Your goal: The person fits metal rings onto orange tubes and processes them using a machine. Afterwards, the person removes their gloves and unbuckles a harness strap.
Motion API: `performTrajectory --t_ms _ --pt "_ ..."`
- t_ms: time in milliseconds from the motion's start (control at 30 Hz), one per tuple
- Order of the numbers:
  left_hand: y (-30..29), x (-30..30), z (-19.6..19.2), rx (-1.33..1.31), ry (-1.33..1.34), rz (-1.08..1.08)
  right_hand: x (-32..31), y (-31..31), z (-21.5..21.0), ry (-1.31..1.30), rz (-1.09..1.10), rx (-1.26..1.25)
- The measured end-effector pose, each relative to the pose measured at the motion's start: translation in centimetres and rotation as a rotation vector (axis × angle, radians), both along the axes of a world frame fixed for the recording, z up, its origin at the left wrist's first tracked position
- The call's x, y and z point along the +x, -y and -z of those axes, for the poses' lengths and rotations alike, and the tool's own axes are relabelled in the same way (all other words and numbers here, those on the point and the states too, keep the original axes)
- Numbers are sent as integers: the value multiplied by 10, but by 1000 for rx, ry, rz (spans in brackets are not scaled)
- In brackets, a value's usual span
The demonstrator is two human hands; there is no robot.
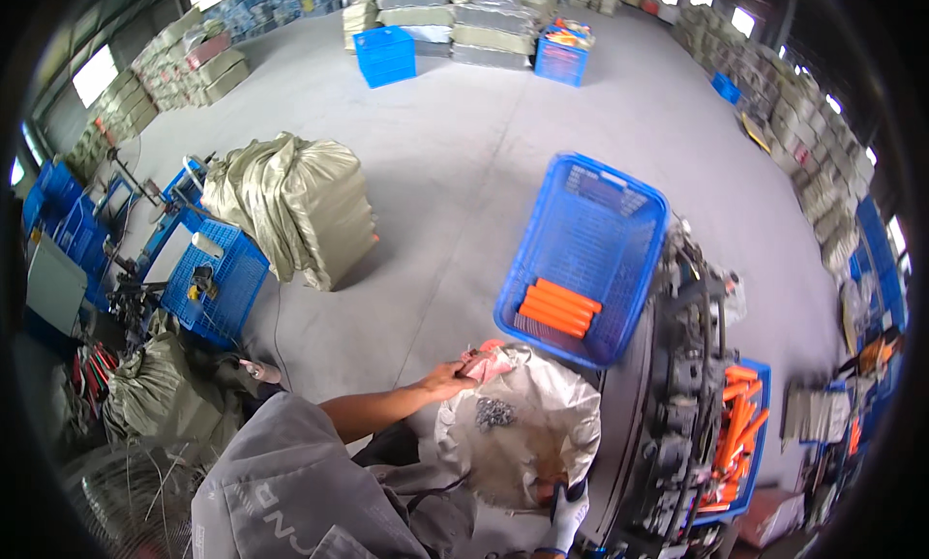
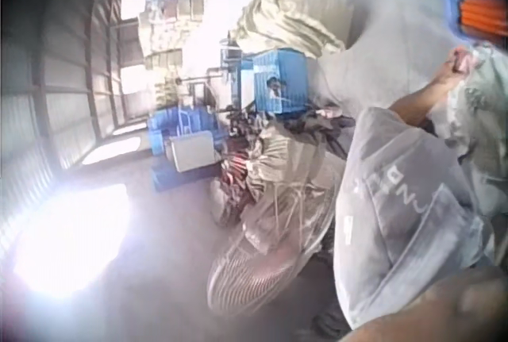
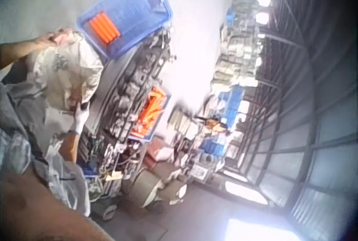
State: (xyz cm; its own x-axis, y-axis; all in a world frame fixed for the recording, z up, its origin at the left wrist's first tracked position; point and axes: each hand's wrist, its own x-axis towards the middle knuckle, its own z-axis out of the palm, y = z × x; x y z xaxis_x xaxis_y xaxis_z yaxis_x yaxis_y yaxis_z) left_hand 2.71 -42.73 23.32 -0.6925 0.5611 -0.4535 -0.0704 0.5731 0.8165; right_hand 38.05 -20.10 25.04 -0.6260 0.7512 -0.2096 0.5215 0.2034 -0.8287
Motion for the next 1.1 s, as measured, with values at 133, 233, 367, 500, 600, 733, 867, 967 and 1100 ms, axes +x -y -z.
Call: performTrajectory --t_ms 133,233,367,500,600,733,867,967,1100 --pt "48 -71 14 61 -35 -67 -79 21 5 -104 -42 -87" --pt "79 -138 30 130 -76 -157 -168 43 -1 -170 -112 -108" --pt "131 -233 -4 138 68 -297 -273 66 -5 -180 -247 -88" --pt "179 -301 45 188 43 -597 -387 67 -5 -215 -316 -77" --pt "215 -336 8 253 104 -718 -462 53 16 -157 -346 -151" --pt "257 -394 22 401 -57 -902 -580 34 75 -442 -394 -1230" --pt "282 -436 -33 302 -34 -942 -690 40 113 -546 -128 -876" --pt "334 -429 -22 146 150 -979 -773 94 34 -440 -44 -714" --pt "340 -427 -28 -36 330 -1096 -834 59 137 -422 -6 -682"
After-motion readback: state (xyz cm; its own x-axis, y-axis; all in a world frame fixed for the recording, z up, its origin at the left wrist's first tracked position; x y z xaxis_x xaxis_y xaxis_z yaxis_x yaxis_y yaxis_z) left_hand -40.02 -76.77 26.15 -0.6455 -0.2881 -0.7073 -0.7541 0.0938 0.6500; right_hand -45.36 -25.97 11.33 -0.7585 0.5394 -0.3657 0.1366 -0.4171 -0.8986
